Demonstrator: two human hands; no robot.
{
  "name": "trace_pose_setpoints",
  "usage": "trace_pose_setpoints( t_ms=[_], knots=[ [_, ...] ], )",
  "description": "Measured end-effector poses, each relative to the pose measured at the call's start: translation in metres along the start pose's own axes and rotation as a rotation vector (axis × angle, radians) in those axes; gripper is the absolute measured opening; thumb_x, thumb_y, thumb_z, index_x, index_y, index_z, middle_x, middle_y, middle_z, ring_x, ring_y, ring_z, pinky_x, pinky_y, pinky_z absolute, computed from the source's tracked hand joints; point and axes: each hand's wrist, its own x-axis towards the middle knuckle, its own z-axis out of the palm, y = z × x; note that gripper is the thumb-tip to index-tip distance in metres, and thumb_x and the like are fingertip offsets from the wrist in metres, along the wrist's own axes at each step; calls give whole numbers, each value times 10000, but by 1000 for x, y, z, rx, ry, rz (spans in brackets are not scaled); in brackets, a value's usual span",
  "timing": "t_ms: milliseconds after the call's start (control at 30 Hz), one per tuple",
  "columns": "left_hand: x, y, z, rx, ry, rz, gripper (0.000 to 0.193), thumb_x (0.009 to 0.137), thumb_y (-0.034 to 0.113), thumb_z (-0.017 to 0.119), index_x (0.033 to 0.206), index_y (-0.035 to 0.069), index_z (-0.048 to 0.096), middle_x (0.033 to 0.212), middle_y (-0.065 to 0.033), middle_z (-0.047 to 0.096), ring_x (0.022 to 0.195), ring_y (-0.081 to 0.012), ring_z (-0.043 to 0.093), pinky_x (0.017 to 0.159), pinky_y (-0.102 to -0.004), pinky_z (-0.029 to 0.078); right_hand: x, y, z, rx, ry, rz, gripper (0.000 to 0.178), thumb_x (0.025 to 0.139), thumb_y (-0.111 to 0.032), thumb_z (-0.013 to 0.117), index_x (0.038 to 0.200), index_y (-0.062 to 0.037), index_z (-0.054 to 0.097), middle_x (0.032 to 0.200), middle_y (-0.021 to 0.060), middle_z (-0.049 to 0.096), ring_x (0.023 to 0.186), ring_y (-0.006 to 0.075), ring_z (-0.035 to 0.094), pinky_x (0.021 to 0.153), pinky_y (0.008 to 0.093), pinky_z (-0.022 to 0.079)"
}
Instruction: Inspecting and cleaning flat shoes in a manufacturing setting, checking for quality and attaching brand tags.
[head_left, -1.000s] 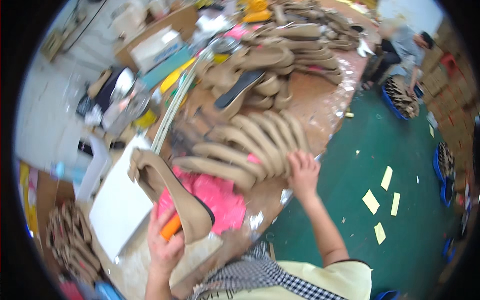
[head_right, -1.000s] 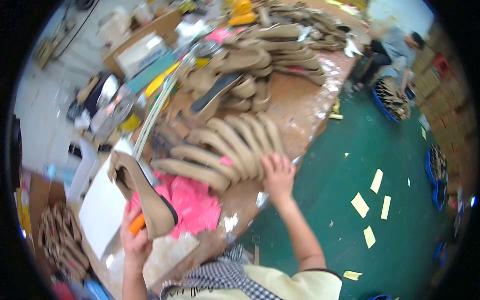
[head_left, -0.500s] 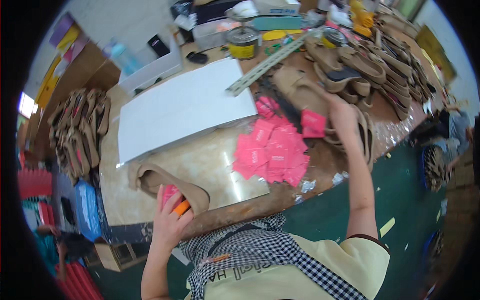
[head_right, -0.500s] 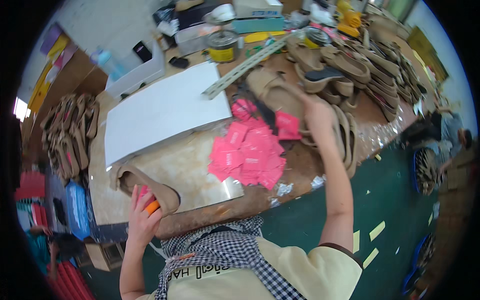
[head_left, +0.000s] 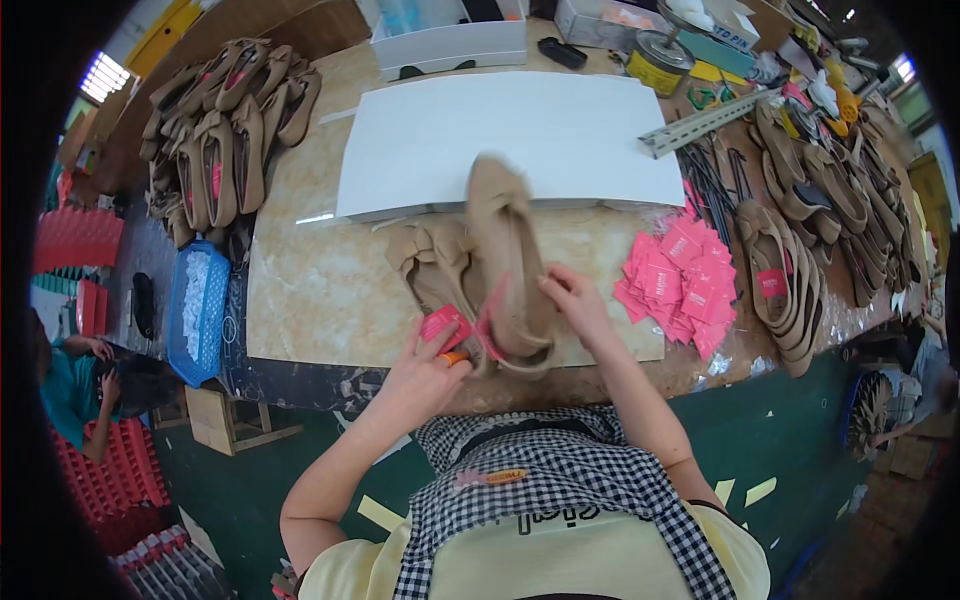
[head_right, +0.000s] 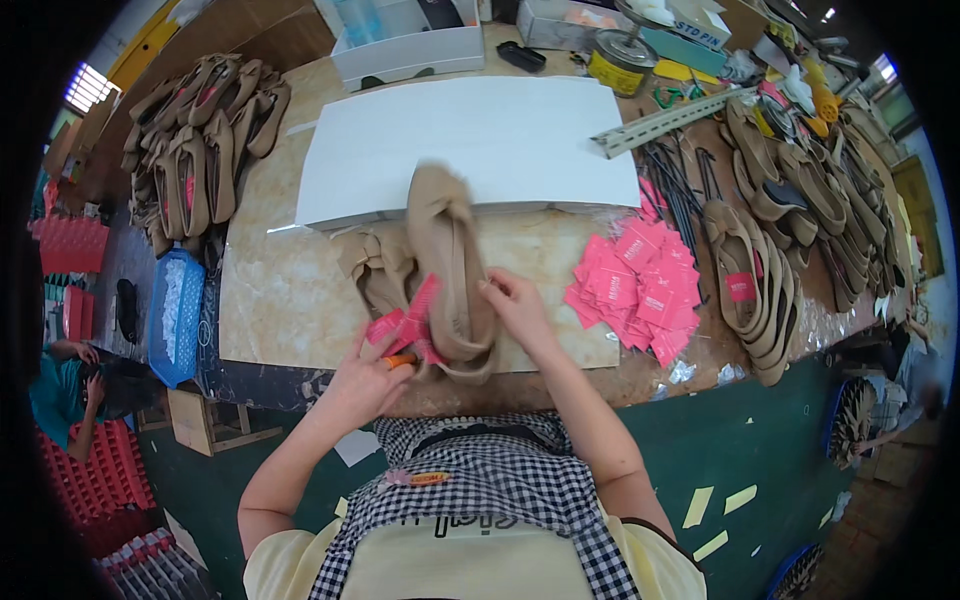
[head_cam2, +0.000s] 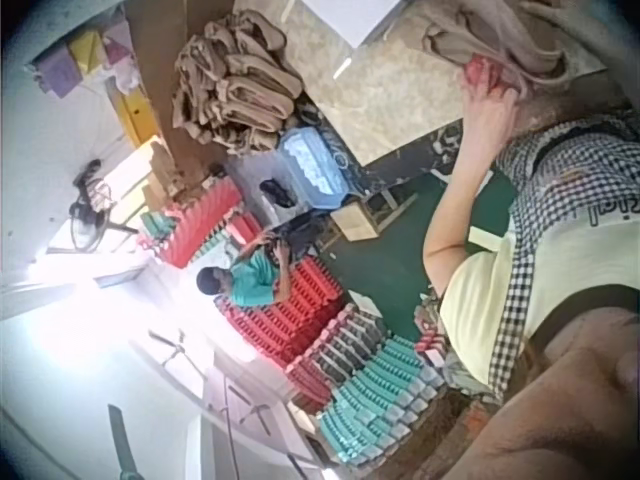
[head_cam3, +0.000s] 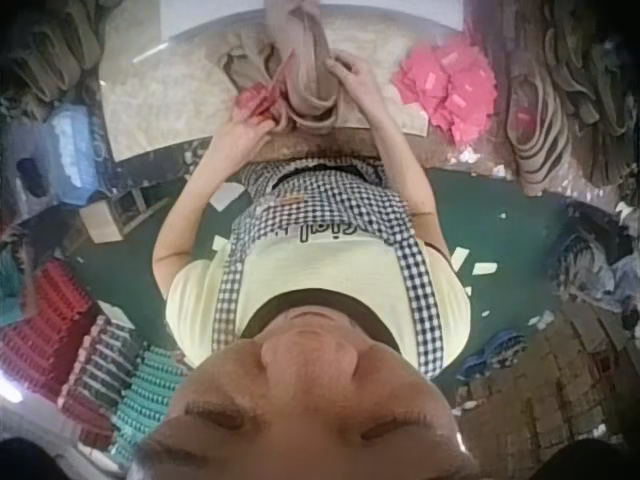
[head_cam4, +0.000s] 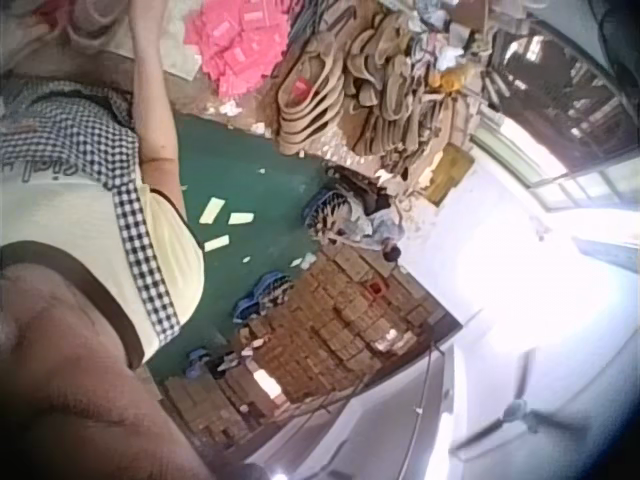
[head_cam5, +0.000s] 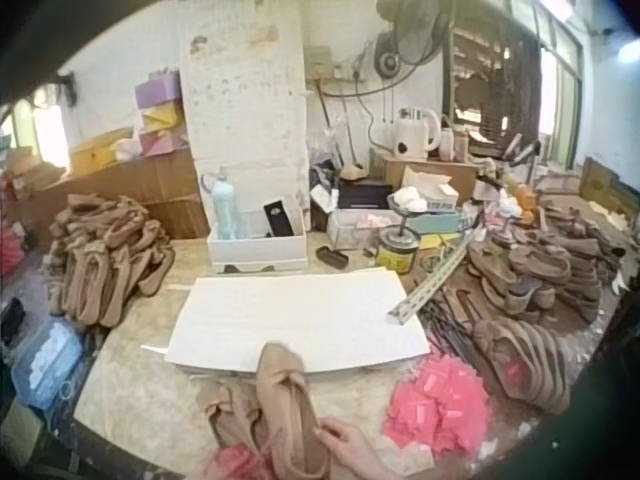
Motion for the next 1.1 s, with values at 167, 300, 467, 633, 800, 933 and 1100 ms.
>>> trace_pose_setpoints(
  t_ms=[167,300,467,633,800,933,1100],
  knots=[
    [-15,12,8,-166,35,-182,551,716,395,766,1145,92,601,946,-128,665,1238,-295,483,1155,-527,224,-28,-44,-15,-258,264,-207,261,897,-133,586,1100,22,643,864,115,691,771,133,628,690,309,488],
    [6,30,-11,-187,391,-230,687,721,350,769,1308,111,503,1132,-139,603,1214,-299,485,1131,-502,278,-66,-59,-63,-634,309,-19,254,889,-106,570,1096,19,649,859,192,678,752,255,668,701,345,505],
    [63,42,12,-115,304,74,579,725,326,758,1236,133,565,1101,-113,620,1123,-278,553,1029,-411,408,-56,-10,-38,-744,266,-275,241,868,-100,587,1074,3,659,772,228,635,694,355,636,633,399,493],
    [198,-62,-71,154,694,-23,482,892,464,580,1308,223,566,1298,-202,540,1291,-359,435,1029,-597,358,-65,-25,-39,-716,176,-58,242,879,-103,606,1092,2,655,718,224,597,656,341,623,605,393,473],
    [247,-148,-3,91,629,-417,449,917,387,564,1322,193,566,1270,-218,545,1269,-369,438,1006,-596,367,-81,-9,-55,-543,226,-106,328,893,-68,613,1217,-18,623,854,173,652,725,251,643,657,349,505],
    [234,-84,-32,-255,725,-161,212,858,246,625,946,70,701,816,-163,610,824,-344,585,701,-444,478,-91,-38,-49,-369,387,-166,529,917,-116,625,1420,-82,463,1262,126,592,1028,182,613,832,344,524],
    [104,75,-49,-1062,240,530,259,788,121,668,1033,43,643,1274,-194,566,1137,-348,544,1058,-393,369,-74,-47,-42,1056,90,293,561,988,-398,500,1418,-49,413,1314,145,567,1138,253,603,975,388,500]
  ],
)
